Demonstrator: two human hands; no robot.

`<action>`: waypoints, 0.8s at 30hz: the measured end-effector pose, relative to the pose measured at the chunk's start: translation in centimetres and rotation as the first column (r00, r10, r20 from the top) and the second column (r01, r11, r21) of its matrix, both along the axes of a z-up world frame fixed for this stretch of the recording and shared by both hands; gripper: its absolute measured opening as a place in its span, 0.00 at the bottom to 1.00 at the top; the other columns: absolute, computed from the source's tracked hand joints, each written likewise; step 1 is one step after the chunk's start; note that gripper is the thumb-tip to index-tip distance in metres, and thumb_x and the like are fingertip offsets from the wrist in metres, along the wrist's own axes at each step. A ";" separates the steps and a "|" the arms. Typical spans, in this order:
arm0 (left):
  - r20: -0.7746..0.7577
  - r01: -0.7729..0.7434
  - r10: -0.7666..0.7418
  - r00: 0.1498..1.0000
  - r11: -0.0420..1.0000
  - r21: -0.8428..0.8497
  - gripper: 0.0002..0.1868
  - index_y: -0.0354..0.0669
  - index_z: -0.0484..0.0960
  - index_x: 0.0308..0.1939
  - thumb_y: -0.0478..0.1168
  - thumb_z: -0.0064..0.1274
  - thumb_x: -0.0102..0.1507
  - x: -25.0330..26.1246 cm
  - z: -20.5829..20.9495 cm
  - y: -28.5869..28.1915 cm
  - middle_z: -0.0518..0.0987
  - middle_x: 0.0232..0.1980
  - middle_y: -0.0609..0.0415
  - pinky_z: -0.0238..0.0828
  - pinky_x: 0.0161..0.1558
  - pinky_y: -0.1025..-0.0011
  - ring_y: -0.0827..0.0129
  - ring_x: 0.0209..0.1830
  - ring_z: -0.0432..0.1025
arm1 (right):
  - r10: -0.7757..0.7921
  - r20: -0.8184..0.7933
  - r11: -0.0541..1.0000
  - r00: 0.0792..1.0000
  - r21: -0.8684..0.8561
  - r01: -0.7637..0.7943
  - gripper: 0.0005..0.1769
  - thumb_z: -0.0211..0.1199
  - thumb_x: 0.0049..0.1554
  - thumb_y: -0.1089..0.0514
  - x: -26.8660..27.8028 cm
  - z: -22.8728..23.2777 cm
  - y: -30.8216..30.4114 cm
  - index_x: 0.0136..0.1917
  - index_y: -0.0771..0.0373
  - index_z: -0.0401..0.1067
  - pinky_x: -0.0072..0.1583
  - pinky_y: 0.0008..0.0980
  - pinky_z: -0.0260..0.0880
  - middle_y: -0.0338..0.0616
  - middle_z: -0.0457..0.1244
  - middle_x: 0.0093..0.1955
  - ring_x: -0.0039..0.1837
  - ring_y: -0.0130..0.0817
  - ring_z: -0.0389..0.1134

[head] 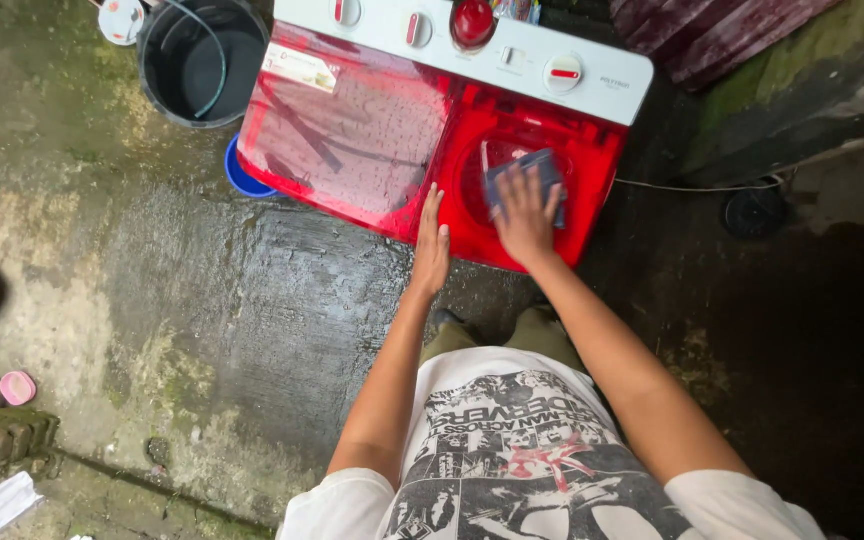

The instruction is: The recorder is cleaning a twin-tub washing machine using a cloth.

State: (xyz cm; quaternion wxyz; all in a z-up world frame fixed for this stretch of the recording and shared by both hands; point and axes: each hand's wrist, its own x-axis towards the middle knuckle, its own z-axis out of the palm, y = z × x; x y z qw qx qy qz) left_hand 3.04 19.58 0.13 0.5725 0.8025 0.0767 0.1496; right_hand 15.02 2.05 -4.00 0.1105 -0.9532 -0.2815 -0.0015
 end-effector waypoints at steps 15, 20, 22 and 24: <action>-0.036 -0.158 0.159 0.987 0.987 0.028 0.34 0.41 0.53 0.81 0.56 0.26 0.76 5.1 0.3 -5.0 0.48 0.86 0.44 0.38 0.82 0.55 0.50 0.87 0.42 | 0.016 0.000 0.999 1.000 0.029 -0.016 0.32 0.53 0.67 0.46 10.1 -0.1 -3.0 0.81 0.53 0.56 0.77 0.67 0.30 0.47 0.45 0.85 0.86 0.50 0.39; -0.054 -0.174 0.176 0.983 0.984 0.041 0.33 0.41 0.55 0.80 0.55 0.28 0.76 6.9 -1.7 -5.7 0.48 0.86 0.44 0.39 0.82 0.55 0.49 0.86 0.43 | 0.332 -0.039 0.943 0.943 0.054 -0.329 0.34 0.56 0.63 0.46 6.3 2.0 -1.2 0.80 0.52 0.57 0.78 0.67 0.31 0.43 0.46 0.84 0.85 0.49 0.41; -0.057 -0.166 0.169 0.984 0.985 0.053 0.32 0.41 0.56 0.79 0.54 0.28 0.76 8.2 -2.1 -5.8 0.49 0.86 0.44 0.39 0.82 0.55 0.50 0.86 0.44 | 0.433 -0.060 0.901 0.899 0.057 -0.430 0.34 0.57 0.62 0.46 6.1 3.0 -3.0 0.79 0.52 0.57 0.78 0.66 0.32 0.43 0.47 0.84 0.85 0.48 0.41; -0.063 -0.148 0.154 0.986 0.985 0.094 0.30 0.41 0.57 0.79 0.52 0.28 0.76 9.6 -2.0 -5.3 0.50 0.86 0.45 0.40 0.82 0.55 0.50 0.87 0.44 | 0.522 -0.121 0.853 0.844 0.069 -0.517 0.35 0.58 0.60 0.46 6.3 4.0 -4.5 0.79 0.50 0.57 0.79 0.61 0.34 0.40 0.47 0.84 0.85 0.45 0.42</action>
